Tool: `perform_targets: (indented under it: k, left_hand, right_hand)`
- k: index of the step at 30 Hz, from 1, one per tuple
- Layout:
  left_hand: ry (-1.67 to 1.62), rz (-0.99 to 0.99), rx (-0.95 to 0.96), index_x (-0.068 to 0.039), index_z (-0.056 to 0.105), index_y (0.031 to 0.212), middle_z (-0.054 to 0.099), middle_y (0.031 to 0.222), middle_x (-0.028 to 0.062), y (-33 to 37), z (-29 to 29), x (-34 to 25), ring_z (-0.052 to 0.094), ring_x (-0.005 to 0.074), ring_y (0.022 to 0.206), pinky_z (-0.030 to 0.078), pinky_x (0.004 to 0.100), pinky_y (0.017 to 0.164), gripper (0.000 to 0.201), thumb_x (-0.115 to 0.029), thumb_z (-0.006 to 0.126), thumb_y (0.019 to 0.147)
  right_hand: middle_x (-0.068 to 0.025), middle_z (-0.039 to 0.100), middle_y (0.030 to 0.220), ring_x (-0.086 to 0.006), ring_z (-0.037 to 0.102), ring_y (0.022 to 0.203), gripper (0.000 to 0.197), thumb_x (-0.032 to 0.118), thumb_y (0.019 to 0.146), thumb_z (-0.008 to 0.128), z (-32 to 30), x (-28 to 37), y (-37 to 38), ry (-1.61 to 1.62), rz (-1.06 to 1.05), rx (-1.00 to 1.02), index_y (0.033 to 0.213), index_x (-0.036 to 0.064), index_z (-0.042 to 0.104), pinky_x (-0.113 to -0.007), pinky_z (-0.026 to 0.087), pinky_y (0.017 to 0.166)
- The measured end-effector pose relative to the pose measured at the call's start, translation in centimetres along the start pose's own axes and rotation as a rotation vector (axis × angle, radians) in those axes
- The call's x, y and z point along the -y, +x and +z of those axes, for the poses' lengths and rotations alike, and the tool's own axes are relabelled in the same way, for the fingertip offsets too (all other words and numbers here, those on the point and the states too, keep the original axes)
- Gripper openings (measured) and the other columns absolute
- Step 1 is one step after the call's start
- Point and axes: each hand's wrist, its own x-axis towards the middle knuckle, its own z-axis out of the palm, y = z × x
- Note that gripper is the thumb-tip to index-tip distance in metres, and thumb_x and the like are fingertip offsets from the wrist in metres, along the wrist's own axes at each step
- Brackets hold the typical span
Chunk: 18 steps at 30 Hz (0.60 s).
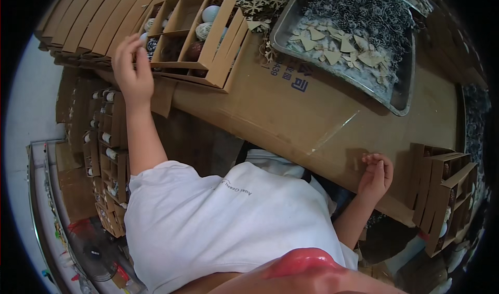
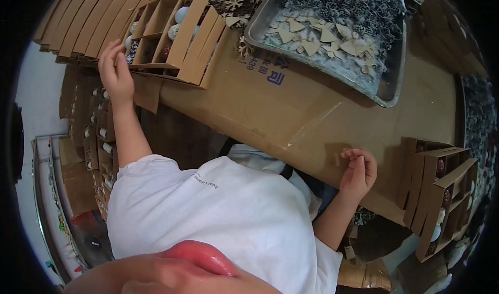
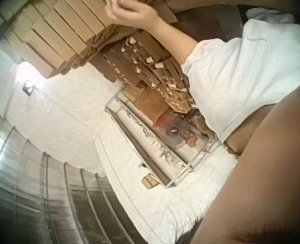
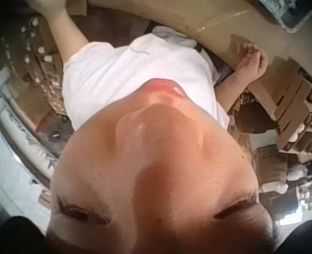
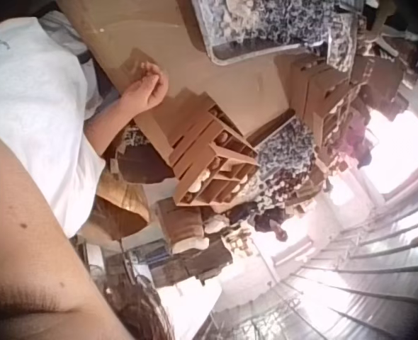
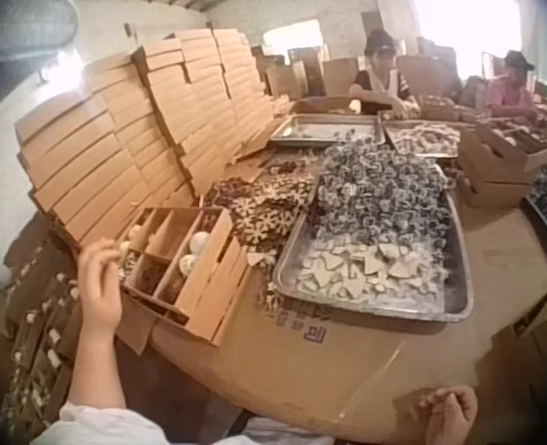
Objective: Packing various decorative wooden ornaments and baubles into partitioned boxes at an assembly station.
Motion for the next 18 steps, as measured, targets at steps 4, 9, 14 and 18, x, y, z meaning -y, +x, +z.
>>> perform_targets:
  k: [4,9,14,18]
  left_hand:
    - [0.151,0.388,0.205,-0.009,0.063,0.092,0.061,0.106,0.0076,-0.8,0.0,-3.1,0.054,0.0295,0.111,0.035,0.0497,0.102,0.013,-0.013,0.063,0.080]
    - [0.283,0.507,0.254,-0.009,0.057,0.087,0.058,0.099,0.0068,-0.6,-0.3,-2.6,0.054,0.0280,0.110,0.035,0.0508,0.101,0.011,-0.013,0.064,0.079]
    - [0.187,0.488,0.285,-0.006,0.055,0.091,0.054,0.102,0.0126,-0.7,-0.7,-1.2,0.052,0.0360,0.110,0.033,0.0537,0.102,0.015,-0.018,0.059,0.084]
    - [0.142,0.469,0.050,-0.007,0.053,0.111,0.050,0.117,0.0152,-2.7,-0.2,-2.3,0.046,0.0362,0.117,0.031,0.0546,0.103,0.035,-0.035,0.054,0.089]
  right_hand:
    - [-0.0143,0.061,0.094,-0.0217,0.061,0.086,0.019,0.009,0.097,0.044,0.1,0.8,1.0,0.125,0.026,-0.077,0.102,-0.0049,0.057,-0.040,0.051,0.083]
    - [-0.0134,0.062,0.095,-0.0204,0.061,0.086,0.018,0.007,0.096,0.045,0.2,0.9,0.8,0.079,0.067,-0.102,0.102,-0.0044,0.057,-0.038,0.051,0.082]
    - [-0.0106,0.064,0.088,-0.0188,0.061,0.082,0.015,-0.002,0.091,0.046,3.1,1.7,0.0,-0.373,0.057,-0.149,0.094,-0.0031,0.061,-0.031,0.049,0.076]
    - [-0.0106,0.063,0.082,-0.0224,0.061,0.074,0.012,-0.005,0.081,0.055,5.3,4.8,-0.1,-0.761,-0.109,0.051,0.089,-0.0004,0.062,-0.032,0.048,0.069]
